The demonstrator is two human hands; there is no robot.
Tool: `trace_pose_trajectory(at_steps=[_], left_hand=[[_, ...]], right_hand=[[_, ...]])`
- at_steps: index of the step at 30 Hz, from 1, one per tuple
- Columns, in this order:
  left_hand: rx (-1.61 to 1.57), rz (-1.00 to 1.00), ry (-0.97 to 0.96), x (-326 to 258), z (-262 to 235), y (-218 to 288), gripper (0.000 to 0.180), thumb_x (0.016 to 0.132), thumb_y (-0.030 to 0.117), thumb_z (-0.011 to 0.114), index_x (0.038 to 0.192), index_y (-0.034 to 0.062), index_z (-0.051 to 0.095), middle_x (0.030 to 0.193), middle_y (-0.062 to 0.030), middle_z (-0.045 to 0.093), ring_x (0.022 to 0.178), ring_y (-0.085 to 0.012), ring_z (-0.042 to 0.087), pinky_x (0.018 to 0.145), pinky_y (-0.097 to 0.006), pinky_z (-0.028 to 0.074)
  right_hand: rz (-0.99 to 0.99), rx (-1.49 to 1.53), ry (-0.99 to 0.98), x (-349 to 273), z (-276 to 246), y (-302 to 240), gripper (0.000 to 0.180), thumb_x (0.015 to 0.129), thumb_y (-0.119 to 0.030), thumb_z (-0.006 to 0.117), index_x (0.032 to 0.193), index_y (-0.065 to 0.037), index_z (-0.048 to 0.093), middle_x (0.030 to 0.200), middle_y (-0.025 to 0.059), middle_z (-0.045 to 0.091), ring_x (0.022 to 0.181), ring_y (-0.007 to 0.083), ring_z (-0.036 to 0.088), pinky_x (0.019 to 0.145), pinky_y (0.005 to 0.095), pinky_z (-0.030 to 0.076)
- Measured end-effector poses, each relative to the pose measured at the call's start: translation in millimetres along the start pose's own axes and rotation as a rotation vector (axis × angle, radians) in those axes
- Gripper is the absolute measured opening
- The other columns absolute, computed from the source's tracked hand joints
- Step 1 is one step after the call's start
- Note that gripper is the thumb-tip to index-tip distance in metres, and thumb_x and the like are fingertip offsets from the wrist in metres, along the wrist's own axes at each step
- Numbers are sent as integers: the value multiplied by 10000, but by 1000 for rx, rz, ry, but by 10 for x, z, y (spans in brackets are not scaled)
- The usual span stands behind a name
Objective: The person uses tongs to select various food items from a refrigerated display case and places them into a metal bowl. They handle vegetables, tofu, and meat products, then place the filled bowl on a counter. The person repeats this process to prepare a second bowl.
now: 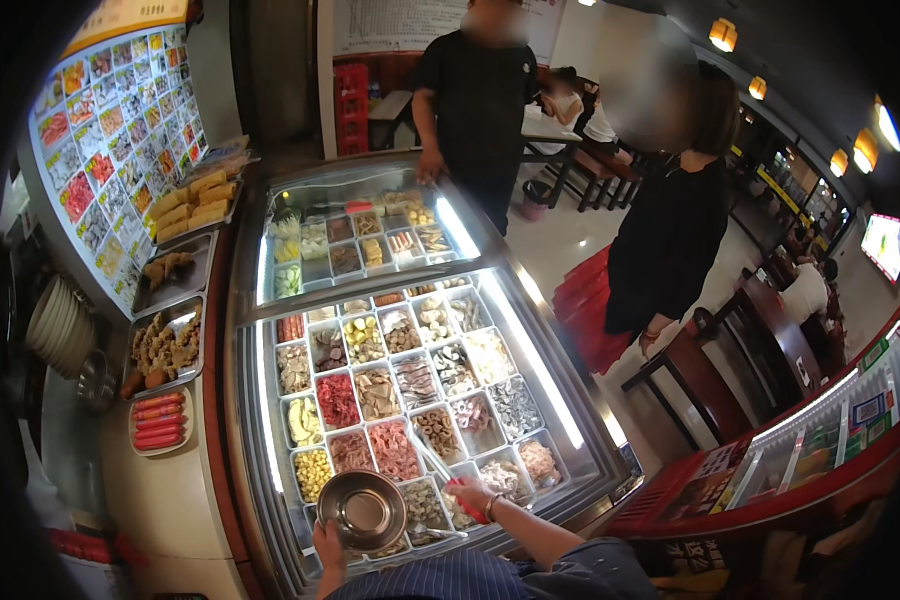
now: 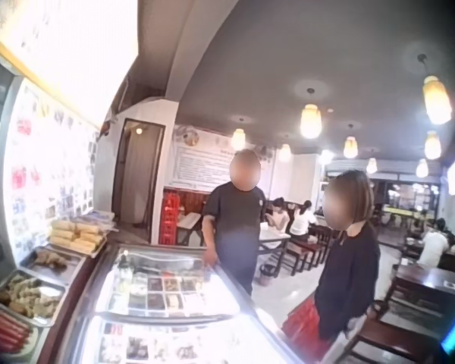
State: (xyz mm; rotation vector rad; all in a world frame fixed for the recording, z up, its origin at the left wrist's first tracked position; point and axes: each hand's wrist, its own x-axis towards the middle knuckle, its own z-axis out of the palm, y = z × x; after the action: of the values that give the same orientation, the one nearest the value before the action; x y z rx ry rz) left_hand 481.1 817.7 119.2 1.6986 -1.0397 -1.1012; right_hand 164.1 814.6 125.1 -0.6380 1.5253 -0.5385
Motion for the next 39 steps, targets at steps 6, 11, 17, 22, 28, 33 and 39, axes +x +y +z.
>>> trace_pose_trajectory(at_steps=[6,11,17,22,28,33,39], left_hand=[[40,-13,-3,-203,-36,-101,215,816,143,471,927,-25,546,804,-116,597,722,-190,544,666,-314,421],[30,10,-39,-414,-87,-97,216,816,138,461,921,-36,536,819,-121,588,736,-222,539,671,-317,413],[114,-60,2,-655,-185,-20,287,767,210,519,885,-51,513,735,-179,514,679,-246,478,631,-355,379],[166,-117,-52,-585,-310,-335,239,811,151,453,932,-43,522,839,-142,575,778,-250,530,702,-334,401],[-28,-143,-22,-575,-295,-344,264,823,161,449,967,-50,518,888,-142,567,801,-243,527,721,-322,398],[-84,-136,-28,-576,-272,-370,252,827,146,444,972,-44,521,889,-124,569,800,-223,527,712,-320,399],[-56,-86,-28,-601,-290,-346,226,832,124,441,956,-49,518,863,-117,569,768,-207,517,693,-312,395]], right_hand=[[120,-11,-155,-249,289,374,279,783,-325,574,897,-76,521,646,23,488,462,101,456,389,238,376],[114,84,-169,-376,308,461,315,766,-338,604,894,-61,524,644,46,495,467,133,478,405,266,405],[38,103,-39,-323,139,482,292,769,-326,603,869,-61,535,627,28,480,431,124,442,388,270,397],[-72,299,104,-44,-179,120,214,773,-287,607,869,-110,535,622,4,455,479,91,419,343,225,307],[-371,364,226,80,-683,-730,318,750,-319,636,898,-93,467,610,26,483,410,106,445,331,238,380],[-325,266,236,-30,-602,-707,277,782,-303,613,872,-74,486,626,30,496,417,100,442,345,223,361],[-67,111,4,-350,-36,55,295,771,-281,614,846,-15,508,598,38,482,406,125,457,336,253,385]])
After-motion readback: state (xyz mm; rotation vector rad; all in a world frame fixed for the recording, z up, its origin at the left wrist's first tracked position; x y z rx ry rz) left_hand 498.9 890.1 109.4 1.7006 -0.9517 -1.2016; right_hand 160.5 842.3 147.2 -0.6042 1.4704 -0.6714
